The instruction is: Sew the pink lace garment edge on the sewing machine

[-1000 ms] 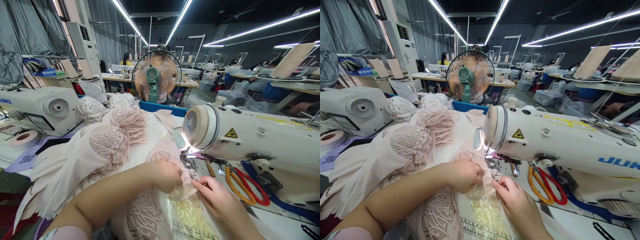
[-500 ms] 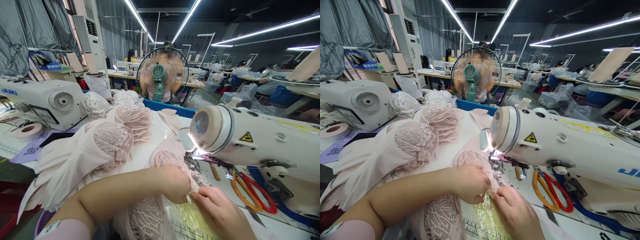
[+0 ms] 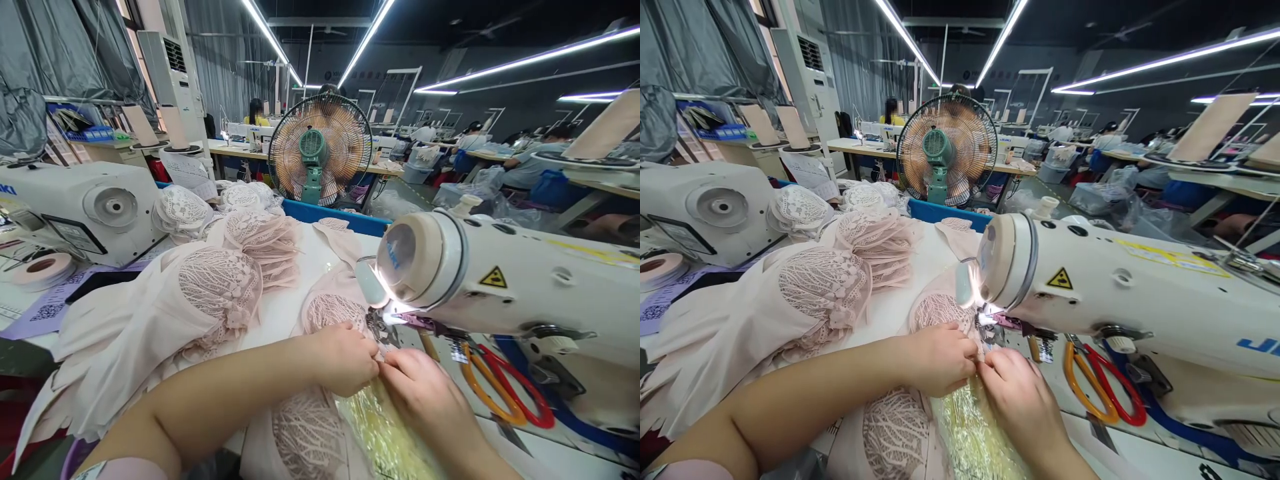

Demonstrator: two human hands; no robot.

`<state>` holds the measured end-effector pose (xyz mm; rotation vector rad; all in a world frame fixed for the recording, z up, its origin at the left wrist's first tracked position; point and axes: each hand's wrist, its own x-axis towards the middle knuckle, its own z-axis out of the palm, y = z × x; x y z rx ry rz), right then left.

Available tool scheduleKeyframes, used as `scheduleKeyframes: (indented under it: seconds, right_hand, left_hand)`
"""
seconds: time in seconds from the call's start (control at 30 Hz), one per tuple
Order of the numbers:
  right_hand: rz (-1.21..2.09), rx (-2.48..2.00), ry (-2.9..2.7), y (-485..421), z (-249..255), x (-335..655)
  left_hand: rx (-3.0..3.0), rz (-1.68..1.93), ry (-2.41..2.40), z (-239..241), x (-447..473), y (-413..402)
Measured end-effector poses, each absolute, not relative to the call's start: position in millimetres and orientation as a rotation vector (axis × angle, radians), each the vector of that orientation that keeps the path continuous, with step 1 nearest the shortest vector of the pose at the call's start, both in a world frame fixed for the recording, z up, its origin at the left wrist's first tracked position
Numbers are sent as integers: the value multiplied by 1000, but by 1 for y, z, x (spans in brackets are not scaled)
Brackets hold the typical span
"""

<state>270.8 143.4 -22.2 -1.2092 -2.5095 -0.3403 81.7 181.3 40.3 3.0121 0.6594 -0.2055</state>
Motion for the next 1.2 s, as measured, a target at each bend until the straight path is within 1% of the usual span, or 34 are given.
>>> scheduleKeyframes:
  seconds: [0.17,0.27,0.4,0.5,0.67,0.87,1.0,1.2]
  right_hand:
    - [-491,-1197,-2527,154,-26,271]
    - [-528,-1226,-2496,156,-28,272]
    - [-545,-1243,-2470,155,-33,273]
    - [-530,-1275,-2445,152,-36,273]
    - [-463,-1315,-2409,147,-37,269]
    - [-418,-1302,-2375,147,-35,270]
    - [-422,-1233,-2387,148,-33,273]
    - [-314,-1334,-2319,143,-33,269]
  left_hand:
    - [3025,-159,696,37,80,190]
    - [3071,-82,684,32,78,193]
    - [3162,120,656,20,76,199]
    - [3190,186,653,13,75,204]
    - [3196,216,703,9,76,208]
    - [3181,124,750,13,76,211]
    - [3152,101,898,13,74,213]
    - [3093,122,1140,8,72,219]
